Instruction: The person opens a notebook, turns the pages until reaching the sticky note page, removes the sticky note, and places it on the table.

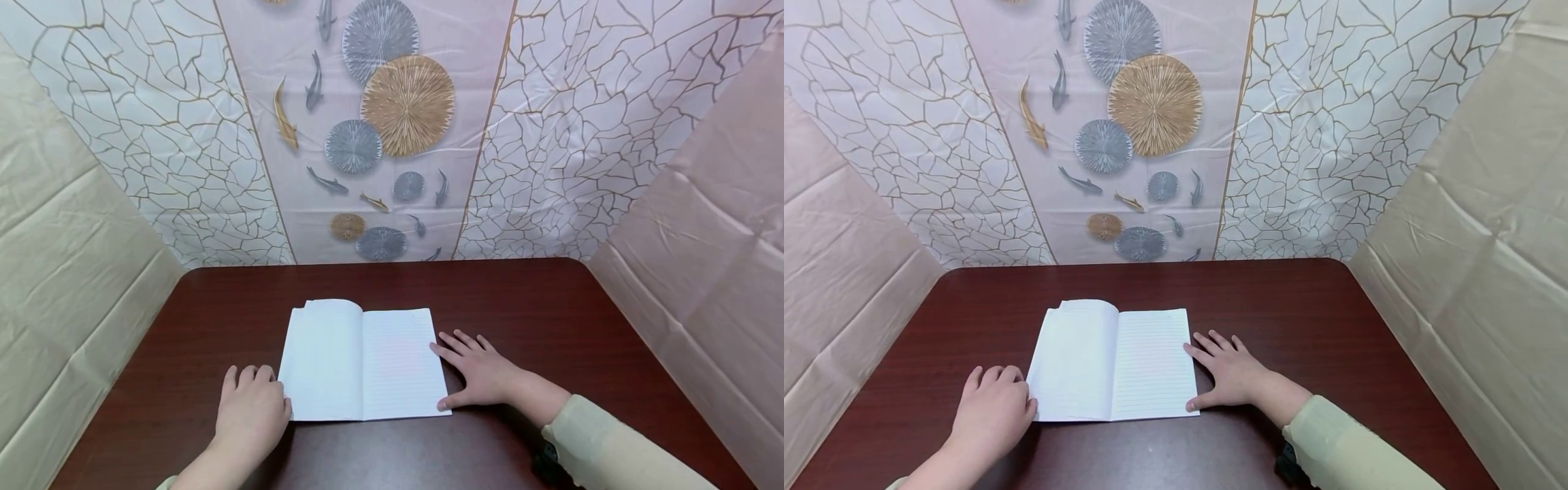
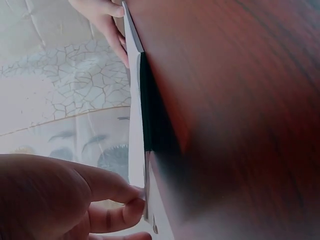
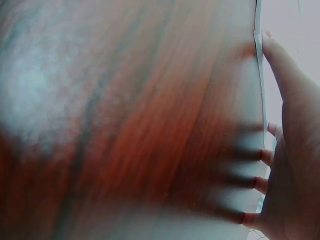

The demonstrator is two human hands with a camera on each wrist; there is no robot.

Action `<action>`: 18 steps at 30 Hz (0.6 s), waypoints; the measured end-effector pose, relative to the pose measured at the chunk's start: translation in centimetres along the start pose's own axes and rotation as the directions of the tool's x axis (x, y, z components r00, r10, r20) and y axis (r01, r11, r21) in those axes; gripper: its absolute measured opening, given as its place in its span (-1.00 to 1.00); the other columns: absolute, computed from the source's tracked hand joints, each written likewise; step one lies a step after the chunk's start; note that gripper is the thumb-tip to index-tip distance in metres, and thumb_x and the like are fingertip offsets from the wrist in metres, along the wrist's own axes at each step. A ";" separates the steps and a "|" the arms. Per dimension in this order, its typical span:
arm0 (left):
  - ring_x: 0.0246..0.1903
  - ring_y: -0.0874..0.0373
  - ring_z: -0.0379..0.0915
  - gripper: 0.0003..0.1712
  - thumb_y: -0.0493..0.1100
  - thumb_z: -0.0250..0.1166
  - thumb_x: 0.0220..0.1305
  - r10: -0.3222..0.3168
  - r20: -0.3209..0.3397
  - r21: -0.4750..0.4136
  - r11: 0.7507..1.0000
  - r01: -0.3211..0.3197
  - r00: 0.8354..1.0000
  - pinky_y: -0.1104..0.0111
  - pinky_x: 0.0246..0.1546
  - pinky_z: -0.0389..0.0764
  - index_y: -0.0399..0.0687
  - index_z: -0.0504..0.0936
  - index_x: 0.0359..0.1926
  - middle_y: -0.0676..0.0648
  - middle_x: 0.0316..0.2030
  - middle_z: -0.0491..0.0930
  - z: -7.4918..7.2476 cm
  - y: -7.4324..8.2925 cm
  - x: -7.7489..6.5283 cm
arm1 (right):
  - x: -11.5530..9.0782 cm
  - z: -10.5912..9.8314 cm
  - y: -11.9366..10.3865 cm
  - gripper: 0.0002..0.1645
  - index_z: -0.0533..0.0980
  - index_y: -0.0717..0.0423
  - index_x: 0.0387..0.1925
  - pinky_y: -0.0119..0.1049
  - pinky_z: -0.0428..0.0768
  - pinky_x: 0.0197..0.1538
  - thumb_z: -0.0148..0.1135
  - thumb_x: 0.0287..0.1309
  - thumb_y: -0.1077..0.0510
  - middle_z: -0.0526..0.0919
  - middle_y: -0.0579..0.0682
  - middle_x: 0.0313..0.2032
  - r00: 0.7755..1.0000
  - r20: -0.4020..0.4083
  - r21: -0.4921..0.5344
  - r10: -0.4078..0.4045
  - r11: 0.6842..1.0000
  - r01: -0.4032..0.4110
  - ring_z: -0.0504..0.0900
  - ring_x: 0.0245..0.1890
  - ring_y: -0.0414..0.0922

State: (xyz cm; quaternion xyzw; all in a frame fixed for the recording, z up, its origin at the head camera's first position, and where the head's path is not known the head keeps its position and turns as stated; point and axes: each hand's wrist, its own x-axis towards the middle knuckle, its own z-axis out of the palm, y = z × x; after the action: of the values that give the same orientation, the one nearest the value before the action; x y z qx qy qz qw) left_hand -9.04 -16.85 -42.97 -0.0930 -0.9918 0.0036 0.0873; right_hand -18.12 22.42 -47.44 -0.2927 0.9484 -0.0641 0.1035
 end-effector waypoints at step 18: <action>-0.08 -0.24 0.42 -0.79 -0.18 0.30 0.16 0.004 0.280 0.049 0.999 -0.019 0.960 -0.30 0.22 0.18 -0.10 0.66 -0.58 -0.16 -0.36 0.51 0.5 -0.1 0.3 | 0.1 0.0 0.1 0.34 0.05 -0.22 0.56 0.34 -0.03 0.39 0.08 -0.18 -0.76 0.00 -0.03 0.55 1.000 0.007 0.006 0.006 1.000 -0.006 -0.06 0.52 0.15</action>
State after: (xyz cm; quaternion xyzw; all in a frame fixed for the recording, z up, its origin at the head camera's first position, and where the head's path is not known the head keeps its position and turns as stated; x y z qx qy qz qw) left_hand -9.45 -16.86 -43.44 -0.0951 -0.9932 0.0426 -0.0515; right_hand -18.29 22.41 -47.48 -0.2896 0.9488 -0.0655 0.1081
